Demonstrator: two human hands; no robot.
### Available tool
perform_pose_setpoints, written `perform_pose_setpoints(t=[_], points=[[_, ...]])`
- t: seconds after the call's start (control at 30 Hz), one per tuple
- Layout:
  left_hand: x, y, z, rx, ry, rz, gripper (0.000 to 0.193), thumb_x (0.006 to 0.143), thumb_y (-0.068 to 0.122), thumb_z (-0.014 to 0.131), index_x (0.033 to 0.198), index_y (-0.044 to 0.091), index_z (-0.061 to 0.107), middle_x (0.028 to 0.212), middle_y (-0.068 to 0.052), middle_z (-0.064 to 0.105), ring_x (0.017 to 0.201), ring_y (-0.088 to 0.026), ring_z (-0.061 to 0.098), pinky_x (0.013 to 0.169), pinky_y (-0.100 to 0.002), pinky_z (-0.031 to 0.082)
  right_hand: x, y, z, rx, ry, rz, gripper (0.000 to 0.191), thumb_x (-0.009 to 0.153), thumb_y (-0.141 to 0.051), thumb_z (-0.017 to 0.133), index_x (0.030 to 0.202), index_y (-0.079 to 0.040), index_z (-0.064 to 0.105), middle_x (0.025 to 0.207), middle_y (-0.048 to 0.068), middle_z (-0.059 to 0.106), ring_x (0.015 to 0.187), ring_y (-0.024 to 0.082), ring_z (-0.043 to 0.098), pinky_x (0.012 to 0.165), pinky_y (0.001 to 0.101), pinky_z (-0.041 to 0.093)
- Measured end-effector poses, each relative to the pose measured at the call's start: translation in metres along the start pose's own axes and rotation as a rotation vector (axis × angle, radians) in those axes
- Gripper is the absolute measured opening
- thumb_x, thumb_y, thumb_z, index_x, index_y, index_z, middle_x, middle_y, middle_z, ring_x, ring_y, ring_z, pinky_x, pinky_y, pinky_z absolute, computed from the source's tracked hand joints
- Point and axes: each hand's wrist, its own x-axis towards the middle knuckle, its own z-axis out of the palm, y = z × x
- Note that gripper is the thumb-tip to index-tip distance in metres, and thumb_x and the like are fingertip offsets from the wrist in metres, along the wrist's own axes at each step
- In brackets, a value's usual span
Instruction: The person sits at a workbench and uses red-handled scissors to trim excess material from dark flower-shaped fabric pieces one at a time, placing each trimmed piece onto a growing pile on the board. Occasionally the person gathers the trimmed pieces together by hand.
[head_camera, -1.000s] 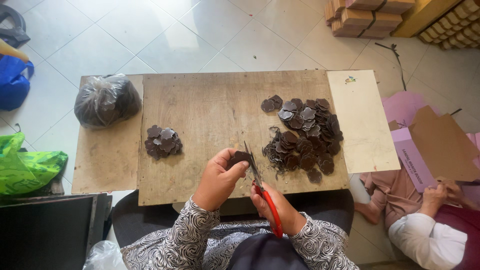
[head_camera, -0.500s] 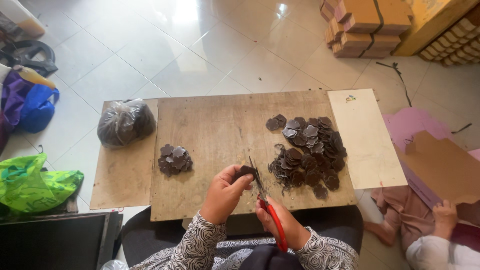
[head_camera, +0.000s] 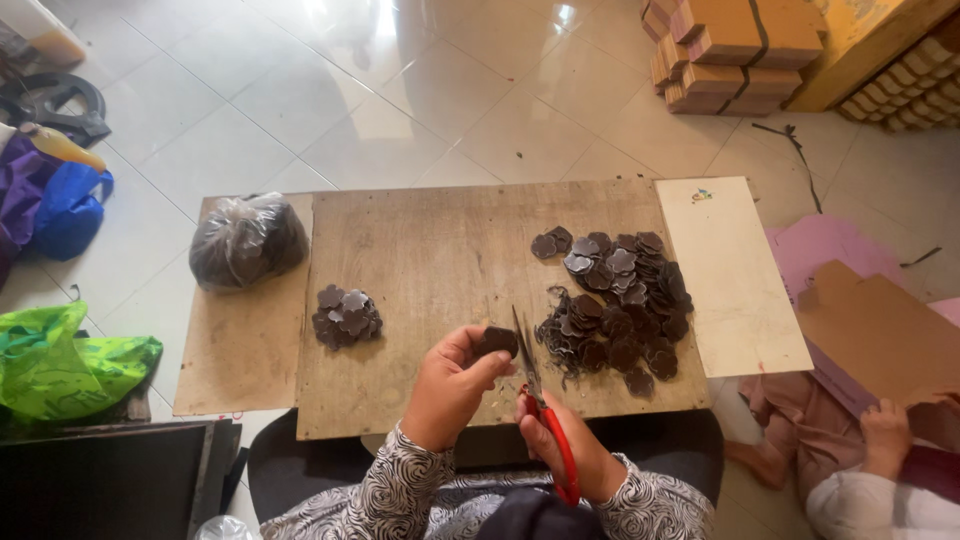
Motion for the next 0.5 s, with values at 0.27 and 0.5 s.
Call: perform_pose_setpoints(t=[0.27, 0.5], points=[[-0.004, 0.000, -0.003, -0.038, 0.026, -0.052, 0.020, 0.095, 0.015, 0.066, 0.110, 0.002, 0.071, 0.094, -0.004, 0.078, 0.087, -0.011, 0.073, 0.071, -0.024, 0.052, -0.008, 0.013, -0.006, 0.208, -0.070, -0.025, 0.066, 0.092, -0.067, 0.062, 0.118, -0.007, 0.054, 0.099, 0.001, 0.055, 0.086, 0.011, 0.054, 0.078, 0.0265, 0.046], [-0.004, -0.001, 0.002, -0.087, 0.053, -0.077, 0.020, 0.098, 0.016, 0.064, 0.110, 0.003, 0.073, 0.093, -0.003, 0.076, 0.085, -0.009, 0.071, 0.070, -0.023, 0.052, -0.010, 0.007, 0.001, 0.170, -0.107, 0.057, 0.068, 0.090, -0.068, 0.063, 0.120, -0.007, 0.054, 0.104, 0.002, 0.055, 0.087, 0.011, 0.052, 0.080, 0.0273, 0.047]])
